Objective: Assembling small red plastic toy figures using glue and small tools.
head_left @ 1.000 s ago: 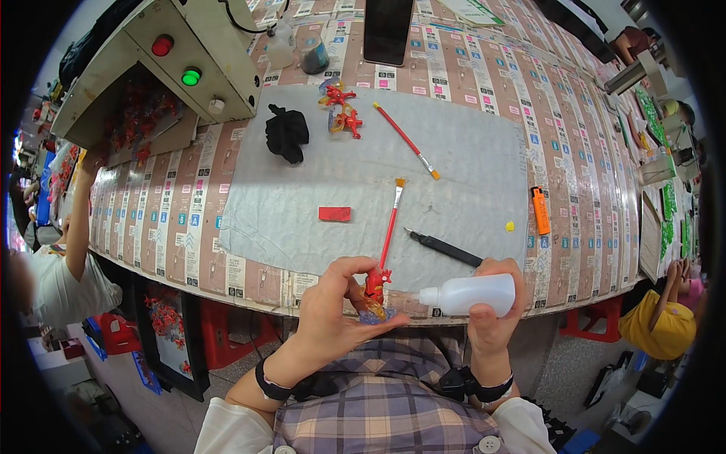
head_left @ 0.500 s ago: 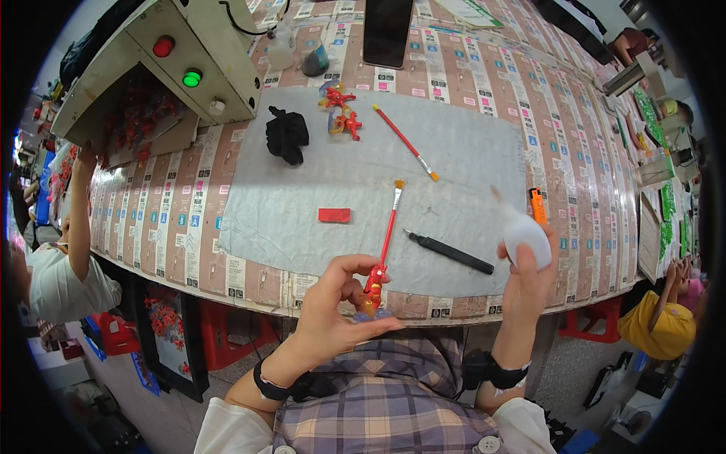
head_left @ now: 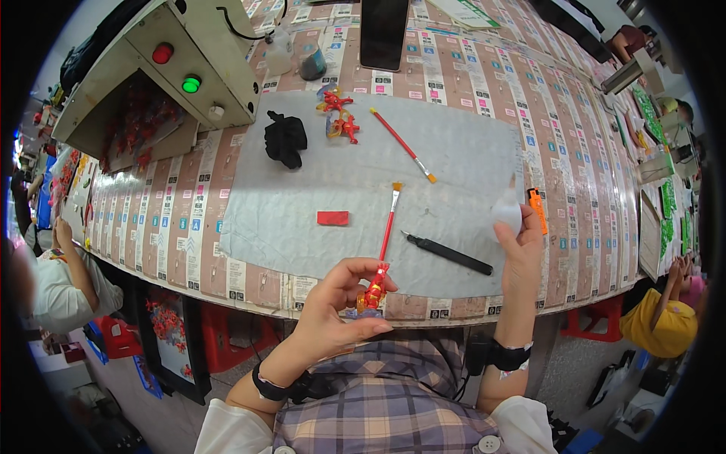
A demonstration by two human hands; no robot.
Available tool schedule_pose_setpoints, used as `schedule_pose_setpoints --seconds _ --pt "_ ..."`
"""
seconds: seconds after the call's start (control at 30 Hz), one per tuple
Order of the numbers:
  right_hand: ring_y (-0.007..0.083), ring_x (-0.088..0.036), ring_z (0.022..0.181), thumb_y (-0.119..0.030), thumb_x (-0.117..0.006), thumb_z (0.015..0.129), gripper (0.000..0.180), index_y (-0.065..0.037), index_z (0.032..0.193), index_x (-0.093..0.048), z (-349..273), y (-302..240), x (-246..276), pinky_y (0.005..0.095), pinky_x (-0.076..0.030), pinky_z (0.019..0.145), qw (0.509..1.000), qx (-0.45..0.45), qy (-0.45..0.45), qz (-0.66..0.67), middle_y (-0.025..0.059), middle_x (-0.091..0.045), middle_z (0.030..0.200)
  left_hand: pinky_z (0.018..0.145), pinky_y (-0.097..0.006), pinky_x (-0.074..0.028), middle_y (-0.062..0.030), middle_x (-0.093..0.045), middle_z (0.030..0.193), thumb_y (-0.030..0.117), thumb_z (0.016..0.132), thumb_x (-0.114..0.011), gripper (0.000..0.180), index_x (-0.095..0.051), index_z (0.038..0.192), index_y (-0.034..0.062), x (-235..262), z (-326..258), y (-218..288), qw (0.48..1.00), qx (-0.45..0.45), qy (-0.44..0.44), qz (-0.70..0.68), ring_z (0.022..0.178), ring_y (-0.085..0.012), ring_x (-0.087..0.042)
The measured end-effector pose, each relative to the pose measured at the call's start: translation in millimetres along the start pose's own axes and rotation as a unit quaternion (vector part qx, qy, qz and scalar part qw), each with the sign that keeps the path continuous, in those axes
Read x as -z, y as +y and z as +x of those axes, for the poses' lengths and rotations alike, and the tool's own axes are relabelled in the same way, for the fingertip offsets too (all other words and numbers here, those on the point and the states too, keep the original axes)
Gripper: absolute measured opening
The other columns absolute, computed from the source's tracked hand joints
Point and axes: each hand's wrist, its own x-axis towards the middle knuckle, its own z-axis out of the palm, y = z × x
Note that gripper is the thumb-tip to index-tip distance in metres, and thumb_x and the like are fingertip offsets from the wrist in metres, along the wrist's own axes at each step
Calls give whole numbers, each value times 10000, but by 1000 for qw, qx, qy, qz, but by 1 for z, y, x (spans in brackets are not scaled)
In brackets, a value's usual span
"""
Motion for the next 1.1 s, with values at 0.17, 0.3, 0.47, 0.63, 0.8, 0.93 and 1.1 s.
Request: schedule_pose_setpoints --seconds 0.17,0.3,0.47,0.63,0.8,0.93,1.1 --pt "113 -559 937 -6 -639 786 372 -4 1093 -429 7 12 0 235 -425 818 997 44 4 -61 138 -600 1109 826 -233 -452 -90 -561 1119 81 722 -768 644 -409 1254 35 1 0 0 1000 0 -8 14 963 -99 -563" --pt "127 -583 895 -7 -645 779 376 -9 1084 -424 15 26 2 234 -423 818 994 59 16 -85 144 -613 1110 825 -234 -453 -82 -560 1122 68 718 -766 640 -421 1256 35 0 0 2 1000 2 -7 21 947 -89 -565" --pt "166 -536 1027 -25 -630 793 405 -3 1149 -440 7 20 -2 301 -404 869 940 162 95 -284 151 -558 1162 804 -228 -457 -66 -572 1111 59 703 -772 643 -448 1258 50 -2 2 3 999 -11 -4 52 890 -68 -573" --pt "188 -500 1073 -30 -597 815 403 3 1188 -449 -12 -15 -6 335 -388 896 908 303 159 -244 138 -521 1167 752 -224 -463 -49 -583 1078 80 685 -788 657 -466 1257 51 -1 2 1 996 -11 -2 86 802 -58 -566" --pt "165 -578 838 -13 -580 824 255 20 1071 -528 -43 -25 -27 271 -452 761 944 275 -14 -182 100 -604 989 718 -220 -460 -40 -582 1062 94 678 -796 670 -472 1263 50 -1 2 -1 992 -14 -7 123 750 -52 -540" --pt "133 -580 732 -2 -581 824 118 19 940 -588 -44 -34 -43 239 -460 673 957 229 -71 -165 80 -622 855 923 -283 -418 -104 -578 1114 176 662 -815 713 -449 1250 8 -2 1 7 995 40 11 87 1043 -160 -558" --pt "131 -585 743 -28 -590 829 99 7 919 -614 -38 -74 -61 237 -459 654 964 106 -187 -153 79 -626 842 829 -232 -436 -77 -575 1126 71 696 -777 671 -436 1273 40 6 -3 9 999 -14 21 41 888 -79 -547"
